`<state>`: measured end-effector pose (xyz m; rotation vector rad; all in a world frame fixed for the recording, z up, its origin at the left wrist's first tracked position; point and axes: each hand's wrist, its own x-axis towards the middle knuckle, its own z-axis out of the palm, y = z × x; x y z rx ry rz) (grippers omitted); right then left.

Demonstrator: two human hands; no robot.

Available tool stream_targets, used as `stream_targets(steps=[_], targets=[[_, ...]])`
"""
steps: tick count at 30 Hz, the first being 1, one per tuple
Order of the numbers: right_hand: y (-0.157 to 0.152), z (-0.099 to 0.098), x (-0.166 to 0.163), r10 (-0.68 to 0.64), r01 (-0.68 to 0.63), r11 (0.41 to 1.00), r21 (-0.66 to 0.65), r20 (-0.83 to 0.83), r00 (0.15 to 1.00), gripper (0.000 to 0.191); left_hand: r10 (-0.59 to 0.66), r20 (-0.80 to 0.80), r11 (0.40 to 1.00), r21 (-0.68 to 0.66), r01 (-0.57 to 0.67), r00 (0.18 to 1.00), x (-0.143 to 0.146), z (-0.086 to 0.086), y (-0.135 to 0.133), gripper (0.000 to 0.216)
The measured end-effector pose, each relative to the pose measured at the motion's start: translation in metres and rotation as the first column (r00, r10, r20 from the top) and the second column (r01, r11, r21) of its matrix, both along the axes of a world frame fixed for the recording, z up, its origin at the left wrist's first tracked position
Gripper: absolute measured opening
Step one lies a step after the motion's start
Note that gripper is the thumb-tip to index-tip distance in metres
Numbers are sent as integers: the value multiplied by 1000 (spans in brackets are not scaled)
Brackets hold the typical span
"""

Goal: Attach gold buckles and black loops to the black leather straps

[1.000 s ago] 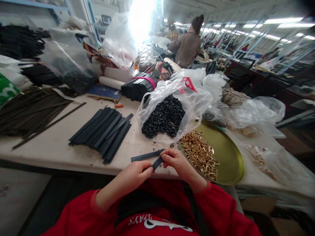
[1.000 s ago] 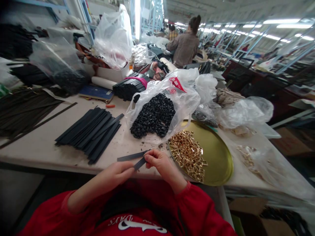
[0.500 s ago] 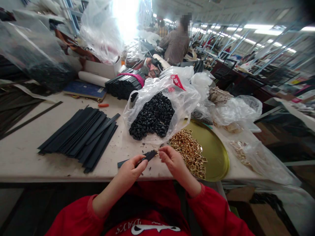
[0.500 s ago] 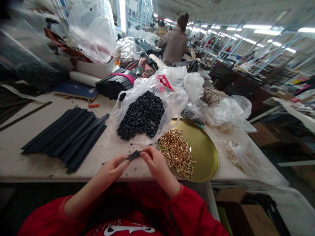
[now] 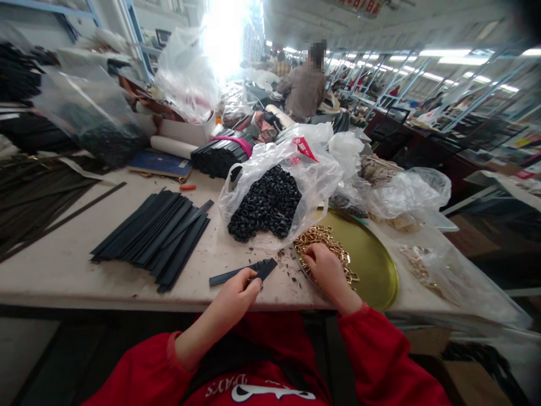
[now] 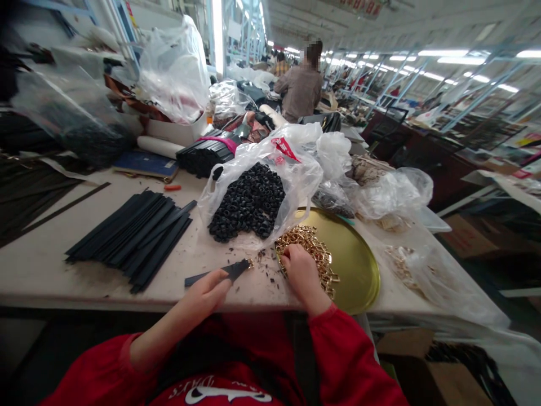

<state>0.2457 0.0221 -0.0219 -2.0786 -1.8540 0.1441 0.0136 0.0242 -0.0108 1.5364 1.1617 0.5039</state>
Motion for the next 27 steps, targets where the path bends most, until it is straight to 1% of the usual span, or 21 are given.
stream_targets(steps=[2,4,6,8,10,12,15,17,19,20,22,23,24,25,27], targets=[[-3,6,-10,79,-76,997,19,-195,978,12,34,30,999,16,-35,999,3,0,2,23],[-8,12,-24,178,-177,984,35,-336,925,15,60,93,998,20,-62,994,5,0,4,25],[-14,17,-40,259,-250,965,79,-434,863,18,69,164,997,23,-73,984,7,2,5,27],[-18,21,-54,296,-266,955,132,-491,819,22,81,218,996,8,-85,973,8,5,5,28],[-21,23,-65,304,-251,952,173,-463,833,26,112,260,994,-44,-105,959,8,9,3,28],[-22,22,-72,313,-258,946,197,-352,882,30,162,300,984,-120,-132,940,9,12,-1,28],[-24,16,-78,332,-298,935,192,-182,925,35,224,358,959,-246,-140,906,11,12,-4,31],[-26,12,-81,337,-314,934,172,-126,933,38,247,390,940,-320,-121,887,13,9,-5,33],[-29,9,-84,338,-318,935,154,-121,933,38,264,416,918,-387,-93,870,15,5,-4,35],[-30,9,-85,338,-317,936,149,-147,930,38,269,425,908,-412,-80,864,15,3,-4,35],[-30,10,-87,332,-303,942,143,-265,905,34,272,419,899,-432,-73,866,14,1,-2,34],[-29,11,-88,318,-288,948,134,-363,876,31,266,402,905,-417,-83,876,13,0,-1,33],[-27,12,-88,290,-268,956,117,-482,826,28,254,376,919,-381,-102,891,11,0,-1,32],[-25,12,-87,249,-249,965,87,-611,752,25,240,343,939,-320,-127,908,9,0,0,30],[-22,10,-86,138,-240,971,3,-826,546,22,200,273,973,-164,-160,941,4,0,1,28]])
